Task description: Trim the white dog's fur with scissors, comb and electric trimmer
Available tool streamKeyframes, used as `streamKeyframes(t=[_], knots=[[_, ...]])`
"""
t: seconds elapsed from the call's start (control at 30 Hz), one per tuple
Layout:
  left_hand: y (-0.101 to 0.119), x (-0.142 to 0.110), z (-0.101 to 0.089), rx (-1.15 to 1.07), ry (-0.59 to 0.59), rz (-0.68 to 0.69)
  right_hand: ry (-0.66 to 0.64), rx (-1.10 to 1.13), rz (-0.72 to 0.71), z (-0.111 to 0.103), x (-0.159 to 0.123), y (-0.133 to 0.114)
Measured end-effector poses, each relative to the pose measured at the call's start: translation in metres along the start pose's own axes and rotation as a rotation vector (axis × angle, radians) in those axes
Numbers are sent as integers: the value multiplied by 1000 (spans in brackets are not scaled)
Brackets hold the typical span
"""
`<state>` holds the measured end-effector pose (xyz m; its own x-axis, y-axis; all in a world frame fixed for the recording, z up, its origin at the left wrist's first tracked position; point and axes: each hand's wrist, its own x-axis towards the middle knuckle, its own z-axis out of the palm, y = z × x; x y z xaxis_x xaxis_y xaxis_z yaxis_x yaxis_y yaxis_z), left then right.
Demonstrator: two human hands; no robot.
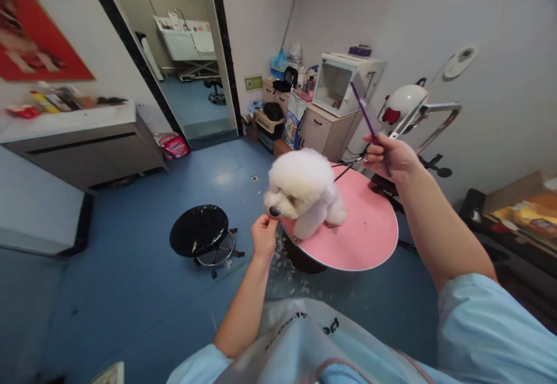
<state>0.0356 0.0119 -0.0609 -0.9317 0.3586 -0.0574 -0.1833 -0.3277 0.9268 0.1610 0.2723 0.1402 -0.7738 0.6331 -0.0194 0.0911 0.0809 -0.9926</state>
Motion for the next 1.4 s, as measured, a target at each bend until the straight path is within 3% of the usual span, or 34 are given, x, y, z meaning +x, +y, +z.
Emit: streamKeyframes(t=[0.07,0.13,0.2,0.27,0.33,0.37,0.43,0.47,0.53,0.6,0.73,0.8,0.9,1.0,1.1,1.2,1.3,1.4], knots=[[1,0,-3,0,-9,1,80,76,30,-20,-15,23],[1,1,-6,7,-21,-3,241,88,-8,-31,-45,68],[0,2,-9,12,-33,-4,419,-8,7,-29,-85,127],[-1,2,-9,15,-50,-9,472,-132,116,-19,-123,183],[-3,-1,-7,21,-82,-27,488,-192,232,-11,-144,217],[-3,-3,-5,25,-100,-40,515,-188,244,-10,-145,223],[-4,-6,-2,30,-117,-64,534,-140,199,-15,-130,211],[-5,-8,0,32,-118,-72,481,-100,162,-19,-115,195],[-5,-9,2,37,-101,-80,255,-16,89,-25,-77,153],[-4,-9,2,49,-87,-77,113,-16,64,-21,-39,108],[2,-8,-1,69,-99,-67,-309,-73,228,7,9,42],[6,-7,-4,71,-111,-70,-334,30,204,17,18,28],[10,-6,-7,79,-134,-66,-199,93,183,17,20,32],[10,-4,-11,82,-158,-60,-205,103,280,10,15,56],[8,-3,-14,62,-178,-67,-96,245,224,8,5,85],[6,-2,-14,52,-192,-83,-76,270,266,13,-5,106],[6,0,-15,52,-210,-88,15,342,170,19,-15,118],[6,2,-16,47,-238,-83,79,303,175,23,-33,139]])
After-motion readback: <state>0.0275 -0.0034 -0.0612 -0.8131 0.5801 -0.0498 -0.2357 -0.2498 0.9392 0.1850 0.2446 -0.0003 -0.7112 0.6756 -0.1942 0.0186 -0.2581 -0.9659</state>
